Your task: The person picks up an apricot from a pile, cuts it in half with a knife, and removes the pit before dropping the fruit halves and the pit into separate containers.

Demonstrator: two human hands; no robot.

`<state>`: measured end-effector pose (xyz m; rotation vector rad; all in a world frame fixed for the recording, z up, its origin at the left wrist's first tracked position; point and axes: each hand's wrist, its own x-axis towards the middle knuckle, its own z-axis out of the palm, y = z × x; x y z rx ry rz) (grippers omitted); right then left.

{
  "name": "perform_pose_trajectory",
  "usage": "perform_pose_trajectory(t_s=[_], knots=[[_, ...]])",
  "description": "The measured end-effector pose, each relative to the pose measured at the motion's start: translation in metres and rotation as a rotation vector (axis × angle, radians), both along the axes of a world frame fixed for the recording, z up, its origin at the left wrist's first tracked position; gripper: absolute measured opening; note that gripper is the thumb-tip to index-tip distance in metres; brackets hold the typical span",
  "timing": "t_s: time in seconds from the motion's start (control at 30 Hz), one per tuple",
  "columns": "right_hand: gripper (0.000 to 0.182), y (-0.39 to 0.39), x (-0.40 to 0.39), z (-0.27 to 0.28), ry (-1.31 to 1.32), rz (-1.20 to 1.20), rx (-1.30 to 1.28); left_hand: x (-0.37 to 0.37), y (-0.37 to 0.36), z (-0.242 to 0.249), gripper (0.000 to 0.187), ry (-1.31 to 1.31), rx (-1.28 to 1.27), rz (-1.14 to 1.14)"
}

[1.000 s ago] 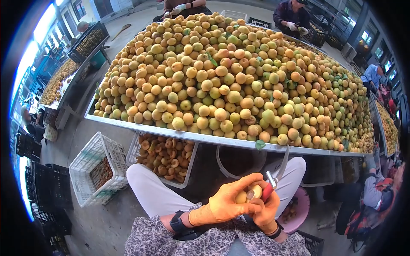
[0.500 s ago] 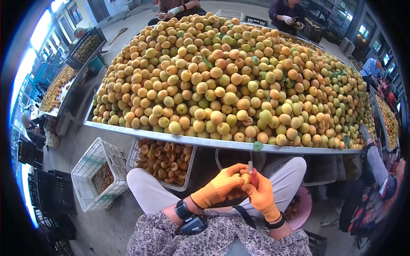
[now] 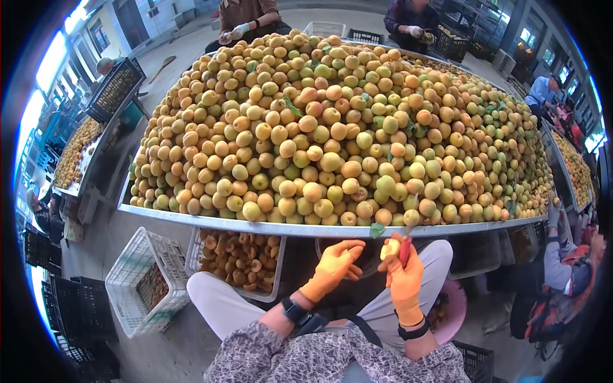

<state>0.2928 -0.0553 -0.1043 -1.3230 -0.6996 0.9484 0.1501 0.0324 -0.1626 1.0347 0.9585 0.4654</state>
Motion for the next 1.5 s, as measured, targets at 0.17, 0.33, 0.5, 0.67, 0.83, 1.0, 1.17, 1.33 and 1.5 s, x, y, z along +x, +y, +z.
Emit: perform_pose_trajectory(t_s=[0.17,0.33,0.5,0.67,0.83,1.0,1.17,1.33,1.5], knots=[[0.046,0.002,-0.032,-0.007,-0.56,0.322,0.049,-0.038,-0.023,0.002,0.038,-0.77,-0.47,0.046],[0.037,0.013,-0.058,0.01,-0.397,0.253,0.116,-0.116,-0.02,0.018,0.032,-0.464,-0.193,0.264],[0.021,0.018,-0.038,-0.005,-0.083,0.031,-0.005,-0.203,0.016,0.037,0.04,0.703,1.001,0.537],[0.013,0.012,-0.037,0.014,0.103,-0.046,-0.02,-0.159,0.042,0.062,0.04,0.467,1.085,0.397],[0.013,-0.003,-0.029,0.014,0.13,0.028,-0.1,-0.083,0.075,0.056,0.038,0.38,1.041,0.232],[0.014,-0.009,-0.026,0.003,0.175,0.069,-0.133,-0.045,0.119,0.054,0.054,0.706,1.318,-0.101],[0.015,-0.007,-0.026,0.004,0.131,0.119,-0.059,-0.055,0.13,0.056,0.05,0.353,0.972,-0.103],[0.035,-0.009,-0.036,0.03,0.26,0.37,0.061,-0.074,0.066,0.092,0.052,-0.836,-0.108,0.135],[0.037,-0.012,-0.059,0.041,0.325,0.552,0.054,-0.095,0.017,0.073,0.057,-1.056,-0.222,0.05]])
